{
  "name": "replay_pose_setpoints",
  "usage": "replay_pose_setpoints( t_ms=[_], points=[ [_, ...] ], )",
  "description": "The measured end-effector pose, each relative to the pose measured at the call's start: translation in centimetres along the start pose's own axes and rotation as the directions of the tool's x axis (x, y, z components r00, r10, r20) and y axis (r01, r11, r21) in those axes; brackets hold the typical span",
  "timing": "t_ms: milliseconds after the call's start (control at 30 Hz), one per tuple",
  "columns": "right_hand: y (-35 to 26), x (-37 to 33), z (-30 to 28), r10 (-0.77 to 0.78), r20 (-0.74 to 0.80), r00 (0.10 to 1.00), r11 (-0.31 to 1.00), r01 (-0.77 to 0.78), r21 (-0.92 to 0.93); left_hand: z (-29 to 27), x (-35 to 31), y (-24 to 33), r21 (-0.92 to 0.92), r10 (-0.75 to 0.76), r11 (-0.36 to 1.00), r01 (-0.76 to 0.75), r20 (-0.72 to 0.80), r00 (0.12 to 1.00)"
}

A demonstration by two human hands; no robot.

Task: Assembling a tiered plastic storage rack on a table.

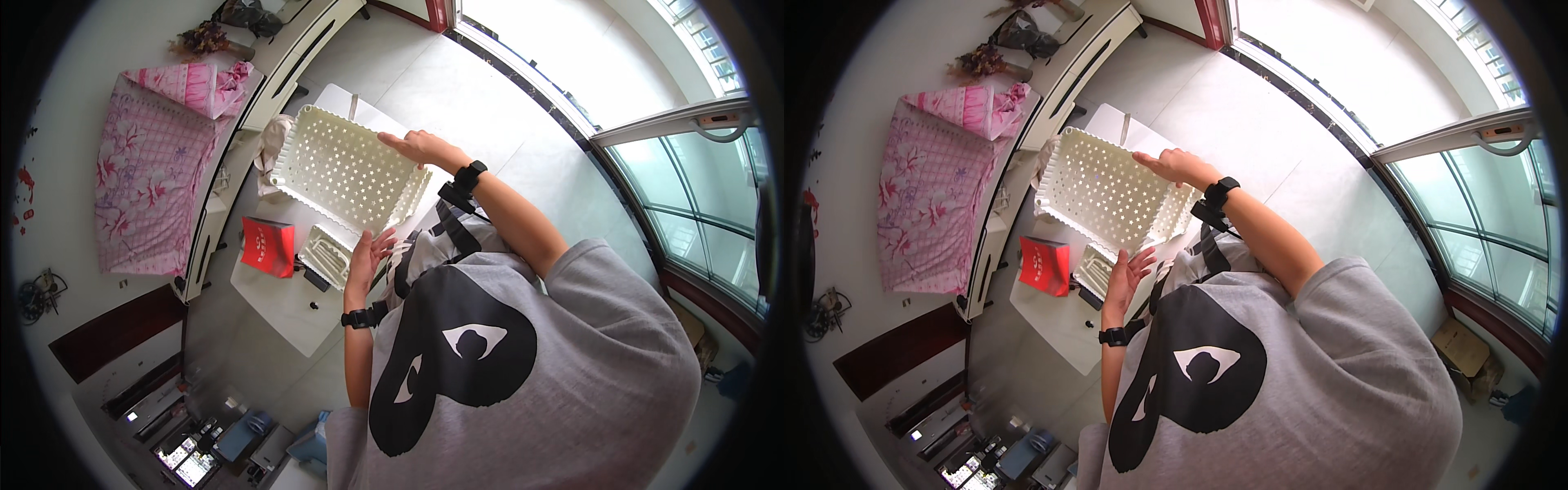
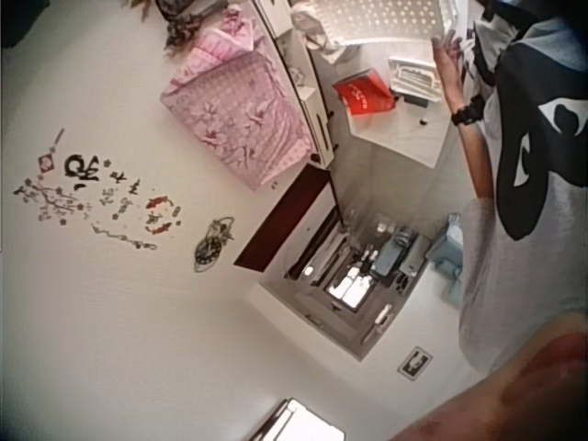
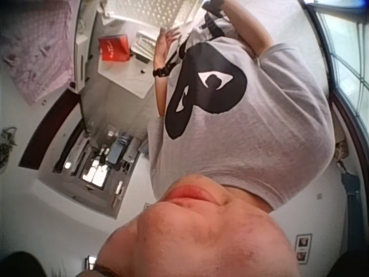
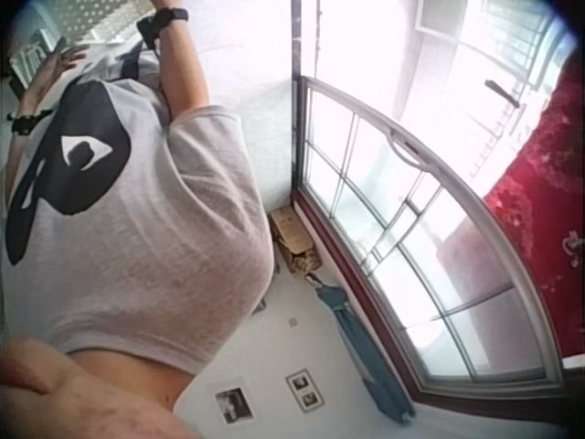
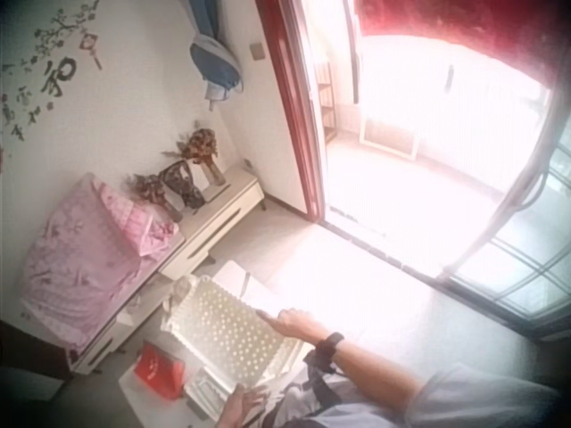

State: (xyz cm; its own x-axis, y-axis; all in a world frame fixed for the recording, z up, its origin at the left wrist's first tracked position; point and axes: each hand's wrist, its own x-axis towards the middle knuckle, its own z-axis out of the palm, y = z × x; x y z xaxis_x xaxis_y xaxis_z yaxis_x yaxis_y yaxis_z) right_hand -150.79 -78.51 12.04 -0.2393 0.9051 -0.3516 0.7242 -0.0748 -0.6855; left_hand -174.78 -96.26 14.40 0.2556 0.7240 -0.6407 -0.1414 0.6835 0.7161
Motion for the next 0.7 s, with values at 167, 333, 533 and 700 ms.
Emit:
replay_pose_setpoints(
  t_ms=[167,333,533,700],
  points=[
    [1.5,2.3,1.3,-0.066,0.312,0.948,0.989,0.021,0.145,0.1,-0.4,0.0,-0.034,0.009,0.999,-0.009,0.009,1.0],
    [1.9,2.4,1.4,-0.082,0.333,0.939,0.989,0.036,0.14,0.1,0.0,-0.3,-0.025,0.051,0.998,-0.052,-0.027,0.998],
    [0.9,1.3,0.1,0.026,0.304,0.952,0.939,-0.127,0.319,-0.6,0.5,-1.6,-0.018,0.075,0.997,-0.076,-0.065,0.995],
    [-0.1,0.1,-2.1,-0.006,0.414,0.91,0.874,-0.196,0.445,-1.4,0.5,-2.1,0.014,0.1,0.995,-0.099,-0.077,0.992]
  ],
)
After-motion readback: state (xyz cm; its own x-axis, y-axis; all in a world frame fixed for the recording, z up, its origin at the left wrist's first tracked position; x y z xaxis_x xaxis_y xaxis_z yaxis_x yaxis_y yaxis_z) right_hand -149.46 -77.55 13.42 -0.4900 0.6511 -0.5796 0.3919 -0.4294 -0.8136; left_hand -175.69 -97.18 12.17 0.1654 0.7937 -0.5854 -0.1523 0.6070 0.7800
